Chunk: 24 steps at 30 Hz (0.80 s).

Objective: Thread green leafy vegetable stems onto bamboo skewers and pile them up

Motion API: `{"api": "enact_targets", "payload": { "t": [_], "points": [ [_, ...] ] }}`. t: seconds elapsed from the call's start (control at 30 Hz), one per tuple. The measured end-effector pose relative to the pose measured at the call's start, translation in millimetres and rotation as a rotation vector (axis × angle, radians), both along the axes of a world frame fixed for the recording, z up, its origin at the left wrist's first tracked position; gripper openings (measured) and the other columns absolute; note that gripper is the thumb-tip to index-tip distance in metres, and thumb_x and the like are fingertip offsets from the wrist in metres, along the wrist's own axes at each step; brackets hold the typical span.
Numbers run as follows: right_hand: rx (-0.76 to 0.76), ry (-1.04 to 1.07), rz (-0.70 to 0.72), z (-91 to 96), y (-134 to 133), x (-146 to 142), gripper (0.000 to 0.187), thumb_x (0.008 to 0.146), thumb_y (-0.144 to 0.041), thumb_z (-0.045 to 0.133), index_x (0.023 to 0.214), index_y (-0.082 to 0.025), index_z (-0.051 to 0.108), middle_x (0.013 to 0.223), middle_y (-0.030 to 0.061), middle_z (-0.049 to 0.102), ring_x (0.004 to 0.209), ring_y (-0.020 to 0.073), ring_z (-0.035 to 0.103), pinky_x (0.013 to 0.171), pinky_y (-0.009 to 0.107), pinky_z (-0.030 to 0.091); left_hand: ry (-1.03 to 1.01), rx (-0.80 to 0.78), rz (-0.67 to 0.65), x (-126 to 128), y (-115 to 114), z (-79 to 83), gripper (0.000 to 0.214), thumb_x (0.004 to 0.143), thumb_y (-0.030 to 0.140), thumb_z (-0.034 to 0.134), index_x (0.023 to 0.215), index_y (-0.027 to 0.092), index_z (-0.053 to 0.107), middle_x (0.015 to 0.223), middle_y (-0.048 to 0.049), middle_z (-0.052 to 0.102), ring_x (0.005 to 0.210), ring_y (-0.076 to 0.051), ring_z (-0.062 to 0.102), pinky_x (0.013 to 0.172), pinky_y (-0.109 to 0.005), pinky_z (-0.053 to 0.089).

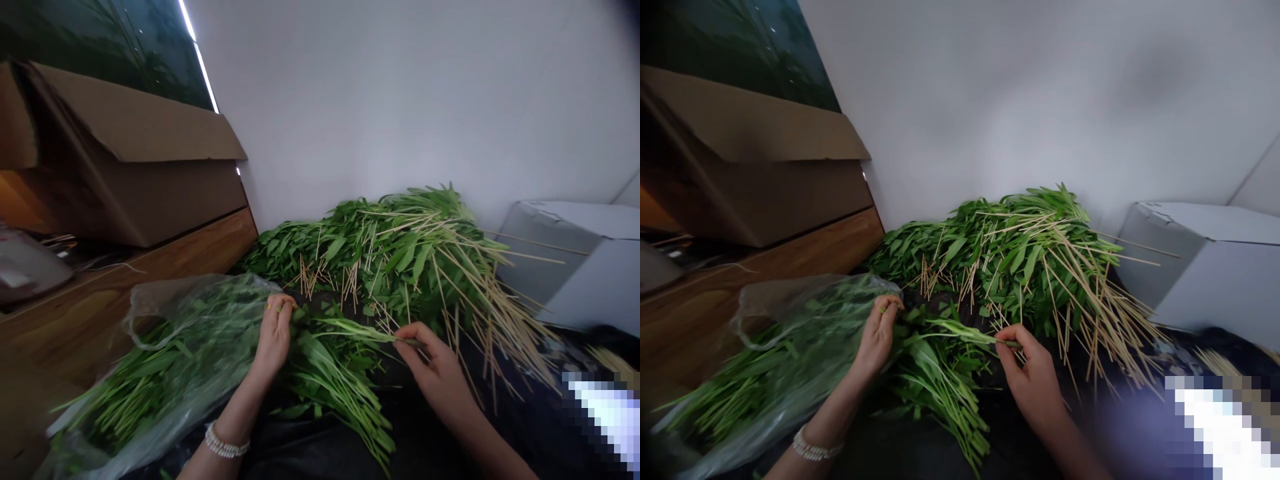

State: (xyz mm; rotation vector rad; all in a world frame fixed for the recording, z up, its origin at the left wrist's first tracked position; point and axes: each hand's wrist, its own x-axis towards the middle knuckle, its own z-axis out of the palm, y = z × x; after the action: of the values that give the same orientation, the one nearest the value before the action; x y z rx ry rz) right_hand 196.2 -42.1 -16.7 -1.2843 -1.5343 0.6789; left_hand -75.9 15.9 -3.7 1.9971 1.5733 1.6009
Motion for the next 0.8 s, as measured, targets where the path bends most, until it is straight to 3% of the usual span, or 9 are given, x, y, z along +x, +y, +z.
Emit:
{"api": "enact_targets", "payload": {
  "t": [0.1,0.2,0.4,0.6,0.8],
  "points": [
    [0.027,-0.037,0.015,-1.0,-1,-3,0.015,0.087,-0.036,0.05,0.082,-0.023,0.056,0.08,0.0,0.061,0.078,0.0172,0.058,0.072,0.028,0.042,0.023,-0.008,-0.071,7,-6,0.7,0.024,0.096,0.028,0.034,0.084,0.02,0.053,0.09,-0.0042,0.057,0.09,-0.018,0.055,0.084,-0.031,0.043],
    [0.061,-0.091,0.008,-0.9,-2,-5,0.014,0.086,-0.034,0.05,0.081,-0.023,0.056,0.079,0.0,0.061,0.076,0.0174,0.058,0.072,0.029,0.042,0.061,-0.13,-0.145,13,-13,2.0,0.024,0.098,0.029,0.031,0.091,0.02,0.052,0.077,-0.001,0.057,0.075,-0.016,0.056,0.073,-0.028,0.045],
    [0.065,-0.127,0.015,-1.4,-5,-8,0.012,0.087,-0.032,0.048,0.082,-0.023,0.055,0.081,0.0009,0.06,0.077,0.0183,0.057,0.072,0.031,0.042,0.359,-0.101,-0.351,21,-19,-1.7,0.012,0.09,0.027,0.056,0.096,0.021,0.064,0.089,-0.0031,0.065,0.082,-0.017,0.059,0.076,-0.027,0.046],
    [0.082,-0.141,0.03,-0.1,-8,-8,0.011,0.088,-0.029,0.047,0.082,-0.023,0.054,0.082,0.0008,0.059,0.077,0.0177,0.056,0.068,0.029,0.041,0.516,-0.084,-0.413,21,-17,-14.9,0.018,0.091,0.028,0.054,0.101,0.023,0.068,0.088,-0.004,0.066,0.08,-0.015,0.061,0.073,-0.024,0.047],
    [0.073,-0.139,0.066,2.1,-9,-10,0.011,0.089,-0.028,0.046,0.083,-0.023,0.054,0.083,0.0,0.058,0.078,0.0167,0.055,0.069,0.028,0.041,0.689,-0.111,-0.432,24,-19,-14.7,0.022,0.093,0.028,0.05,0.108,0.024,0.066,0.087,-0.0036,0.064,0.077,-0.015,0.061,0.068,-0.023,0.044]
  ]
}}
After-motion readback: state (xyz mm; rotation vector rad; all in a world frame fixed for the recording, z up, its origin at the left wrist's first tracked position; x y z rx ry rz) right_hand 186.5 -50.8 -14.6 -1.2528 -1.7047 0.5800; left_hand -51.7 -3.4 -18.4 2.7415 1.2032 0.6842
